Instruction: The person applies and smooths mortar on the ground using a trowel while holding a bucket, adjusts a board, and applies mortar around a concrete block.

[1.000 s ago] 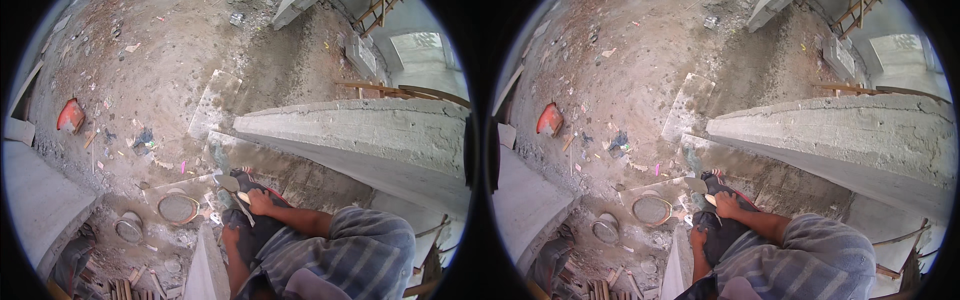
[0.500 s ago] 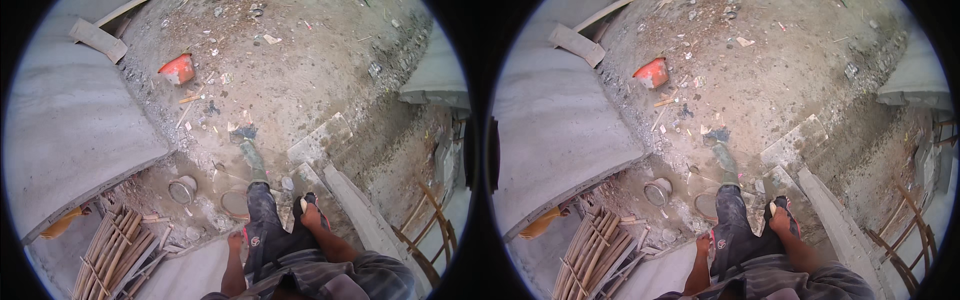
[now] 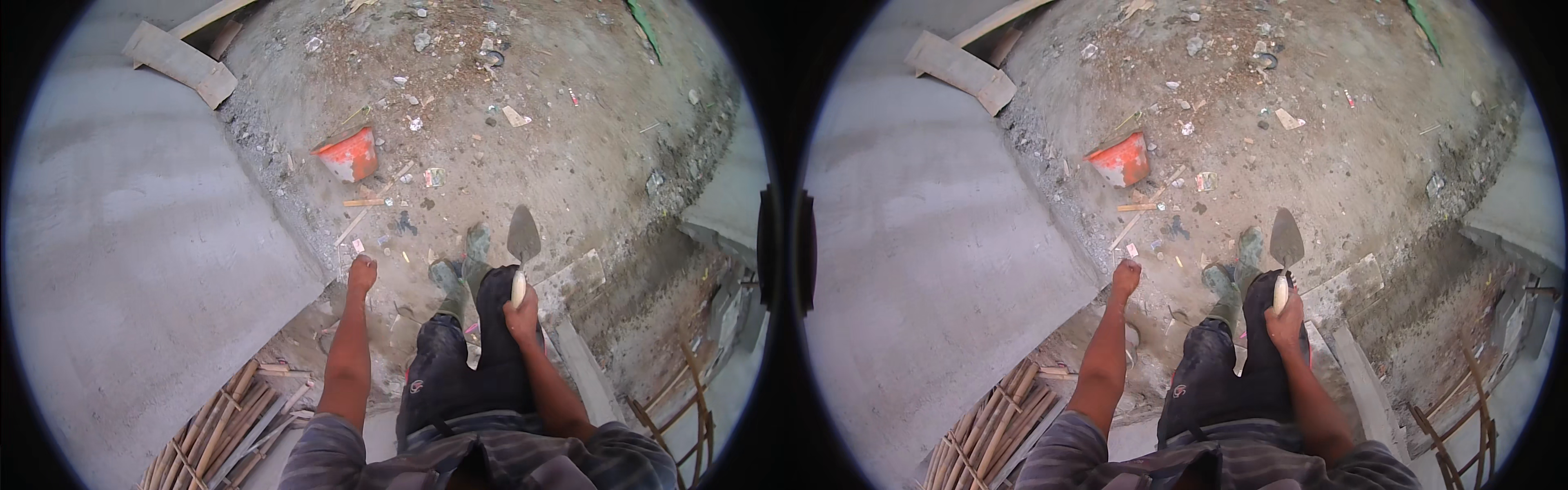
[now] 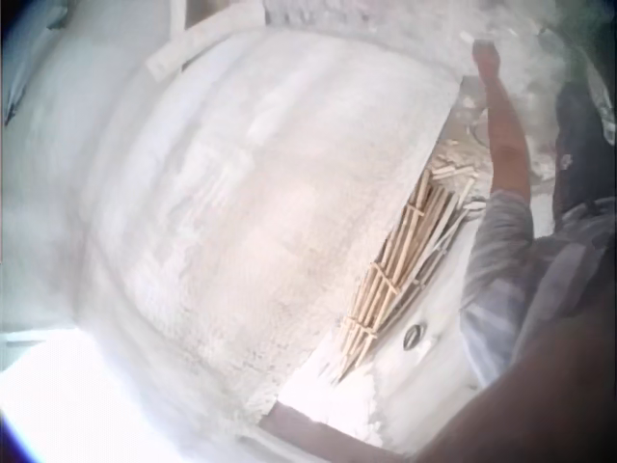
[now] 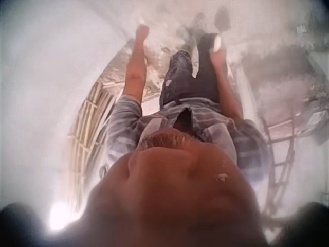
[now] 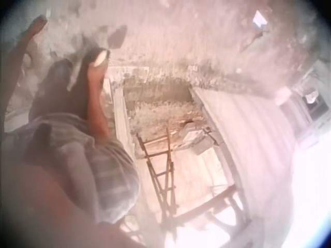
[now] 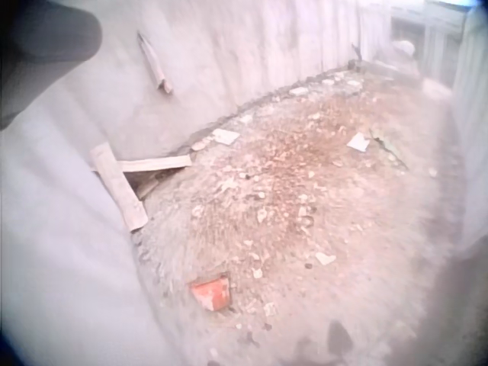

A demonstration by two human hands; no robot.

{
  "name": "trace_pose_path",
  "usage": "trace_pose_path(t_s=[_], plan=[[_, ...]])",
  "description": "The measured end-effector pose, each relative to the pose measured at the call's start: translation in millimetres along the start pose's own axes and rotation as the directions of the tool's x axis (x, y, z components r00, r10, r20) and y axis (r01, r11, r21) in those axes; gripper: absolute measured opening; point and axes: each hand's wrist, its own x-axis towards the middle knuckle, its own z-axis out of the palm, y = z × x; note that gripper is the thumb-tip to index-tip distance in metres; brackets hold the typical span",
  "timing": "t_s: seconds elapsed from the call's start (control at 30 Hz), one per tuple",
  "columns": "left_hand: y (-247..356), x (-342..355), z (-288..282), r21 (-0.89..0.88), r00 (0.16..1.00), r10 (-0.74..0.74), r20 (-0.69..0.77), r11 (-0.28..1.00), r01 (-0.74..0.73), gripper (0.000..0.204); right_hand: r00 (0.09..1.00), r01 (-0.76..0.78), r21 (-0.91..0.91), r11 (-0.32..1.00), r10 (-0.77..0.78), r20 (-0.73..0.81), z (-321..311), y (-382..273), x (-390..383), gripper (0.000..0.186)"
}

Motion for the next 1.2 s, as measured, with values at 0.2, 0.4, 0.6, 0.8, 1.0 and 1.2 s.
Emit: trace_pose_path(t_s=[0.2, 0.4, 0.6, 0.8, 1.0, 1.2], plan=[[177, 192, -115, 0.043, 0.999, 0.039, -0.006, 0.998, -0.038, 0.042, 0.981, -0.079, -0.182, 0.980, 0.109, 0.161, 79, -47, 84, 0.056], [227, 344, -130, 0.193, 0.992, 0.116, -0.050, 0.976, -0.104, 0.067, 0.943, -0.189, -0.306, 0.933, 0.259, 0.207, 71, -101, 152, 0.048], [212, 449, -82, 0.426, 0.994, -0.037, 0.099, 0.905, -0.008, 0.095, 0.941, -0.269, -0.269, 0.925, 0.312, 0.131, 81, -116, 165, 0.049], [180, 514, -54, 0.183, 0.960, -0.163, 0.228, 0.976, 0.122, 0.081, 0.871, -0.481, -0.060, 0.875, 0.484, 0.083, 74, -138, 192, 0.048], [185, 461, -25, 0.187, 0.866, -0.115, 0.486, 0.982, 0.025, 0.047, 0.745, -0.656, 0.154, 0.739, 0.666, -0.021, 87, -131, 186, 0.033], [252, 351, -11, -0.403, 0.864, -0.350, 0.363, 0.776, 0.484, 0.073, 0.691, -0.676, 0.226, 0.702, 0.709, -0.136, 103, -140, 181, 0.029]])
